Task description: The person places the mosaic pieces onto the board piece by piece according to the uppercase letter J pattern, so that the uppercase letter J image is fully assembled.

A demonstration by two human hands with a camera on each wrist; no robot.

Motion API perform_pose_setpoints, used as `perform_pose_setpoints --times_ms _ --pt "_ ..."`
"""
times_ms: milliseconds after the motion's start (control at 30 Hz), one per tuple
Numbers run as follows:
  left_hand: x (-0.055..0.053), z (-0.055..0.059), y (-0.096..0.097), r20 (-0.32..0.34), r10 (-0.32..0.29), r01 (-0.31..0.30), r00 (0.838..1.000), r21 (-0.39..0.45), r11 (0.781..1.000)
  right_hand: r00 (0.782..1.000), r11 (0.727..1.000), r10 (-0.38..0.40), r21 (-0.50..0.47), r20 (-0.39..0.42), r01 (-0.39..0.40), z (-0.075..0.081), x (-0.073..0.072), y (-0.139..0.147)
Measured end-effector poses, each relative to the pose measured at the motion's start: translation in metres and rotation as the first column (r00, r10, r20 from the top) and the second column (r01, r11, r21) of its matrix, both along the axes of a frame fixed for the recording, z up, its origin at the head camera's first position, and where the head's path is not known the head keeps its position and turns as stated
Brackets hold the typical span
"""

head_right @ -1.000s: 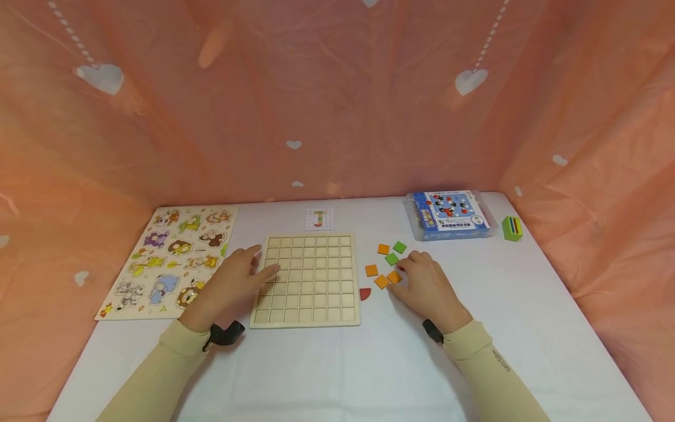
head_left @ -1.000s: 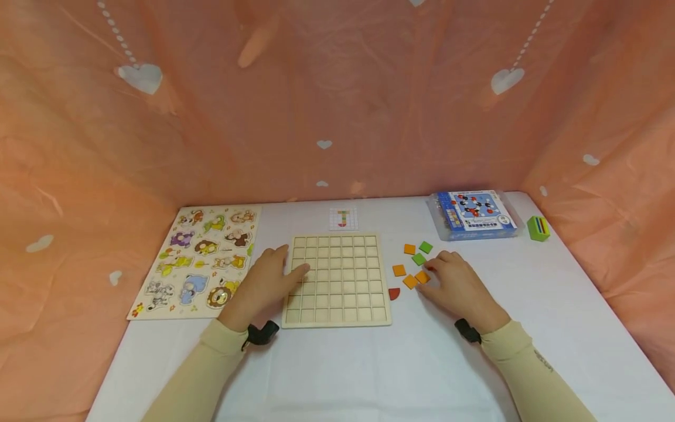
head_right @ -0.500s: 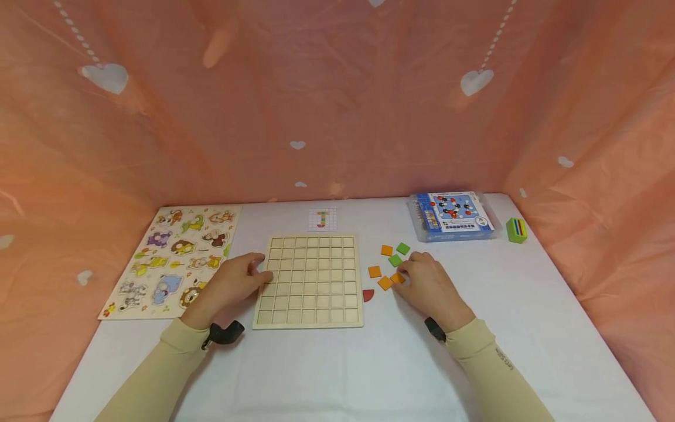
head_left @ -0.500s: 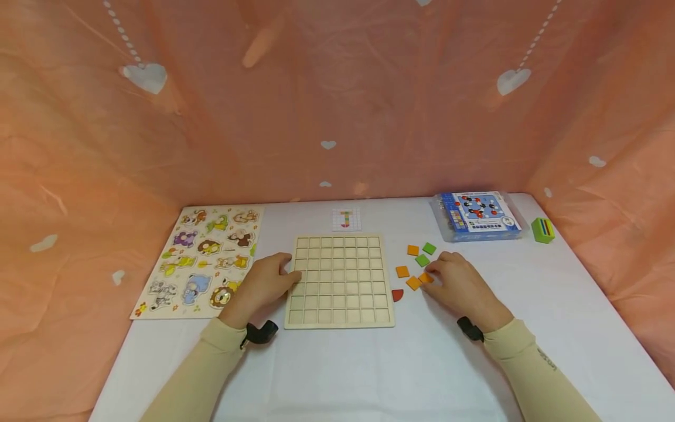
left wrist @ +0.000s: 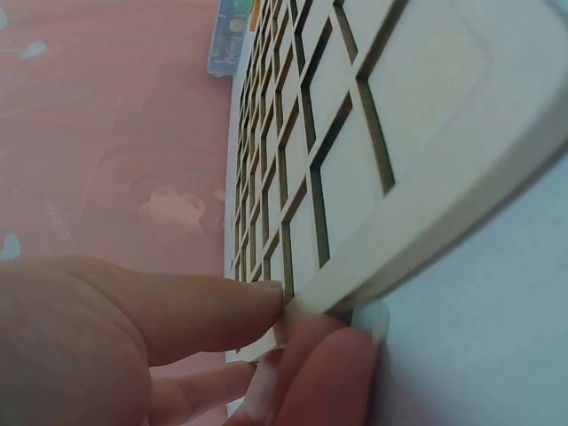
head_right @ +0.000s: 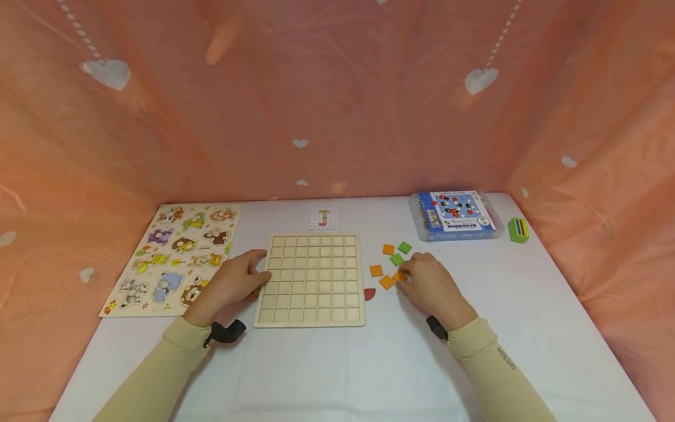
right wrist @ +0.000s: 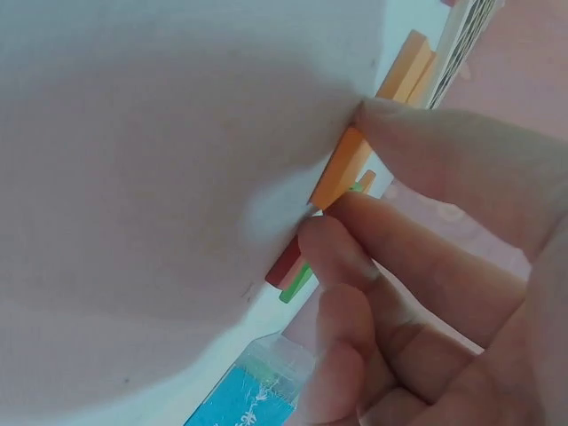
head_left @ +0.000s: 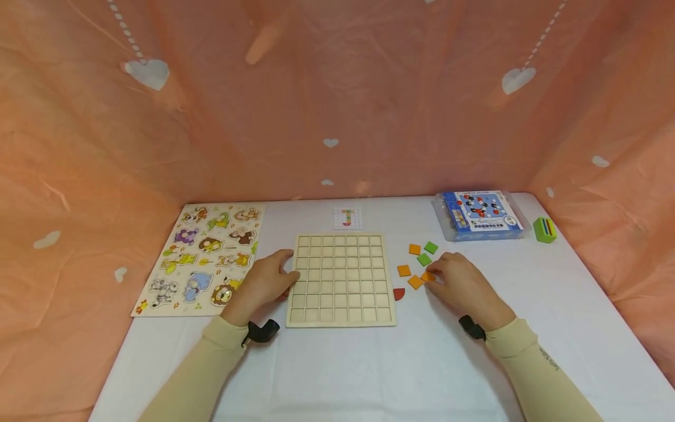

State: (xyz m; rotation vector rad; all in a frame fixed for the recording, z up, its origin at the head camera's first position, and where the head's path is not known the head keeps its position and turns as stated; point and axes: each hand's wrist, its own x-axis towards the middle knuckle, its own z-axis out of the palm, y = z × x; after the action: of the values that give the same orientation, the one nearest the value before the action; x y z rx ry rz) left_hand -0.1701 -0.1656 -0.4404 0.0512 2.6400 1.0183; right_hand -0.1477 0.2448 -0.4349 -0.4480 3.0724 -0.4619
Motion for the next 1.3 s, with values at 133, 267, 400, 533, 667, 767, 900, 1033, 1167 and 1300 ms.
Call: perform_pose_setpoints --times_ms 133,267,400,533,667,767,900,1033,1167,1300 --pt "0.0 -0.002 0.001 0.01 0.019 -0.019 1.0 0.012 1.0 1.0 1.0 0.001 0.003 0.018 -0.001 0.001 -0.002 0.0" --pt "0.0 -0.001 0.001 0.033 0.025 -0.026 0.999 0.041 0.999 1.0 1.0 0.006 0.0 0.018 -0.006 0.002 -0.002 0.001" --pt "0.0 0.0 -0.001 0.058 0.017 -0.021 0.998 0.074 0.997 1.0 1.0 0.003 -0.011 0.023 -0.003 0.002 -0.002 0.001" --pt "0.0 0.0 -0.003 0.079 0.018 -0.027 0.997 0.109 0.994 1.0 1.0 0.003 -0.022 0.026 -0.003 0.002 -0.004 0.002" --pt "-0.001 -0.001 -0.004 0.102 0.027 -0.041 0.994 0.134 0.99 1.0 1.0 0.002 -0.029 0.028 -0.001 0.002 -0.005 0.004" --pt "-0.001 -0.001 -0.004 0.113 0.031 -0.046 0.993 0.141 0.989 1.0 0.999 0.012 -0.046 0.028 -0.01 0.003 -0.008 0.002" --pt "0.0 0.0 -0.005 0.11 0.039 -0.055 0.993 0.143 0.988 0.999 0.996 0.041 -0.08 0.03 -0.038 0.004 -0.018 -0.009" --pt "0.0 0.001 -0.007 0.116 0.049 -0.067 0.992 0.155 0.986 0.996 0.993 0.086 -0.089 0.022 -0.083 0.008 -0.032 -0.029" --pt "-0.001 -0.001 -0.006 0.123 0.056 -0.077 0.991 0.166 0.983 0.991 0.988 0.13 -0.087 0.041 -0.126 0.015 -0.045 -0.054" --pt "-0.002 -0.003 -0.005 0.133 0.057 -0.08 0.989 0.177 0.981 0.982 0.981 0.171 -0.107 0.081 -0.162 0.019 -0.057 -0.081"
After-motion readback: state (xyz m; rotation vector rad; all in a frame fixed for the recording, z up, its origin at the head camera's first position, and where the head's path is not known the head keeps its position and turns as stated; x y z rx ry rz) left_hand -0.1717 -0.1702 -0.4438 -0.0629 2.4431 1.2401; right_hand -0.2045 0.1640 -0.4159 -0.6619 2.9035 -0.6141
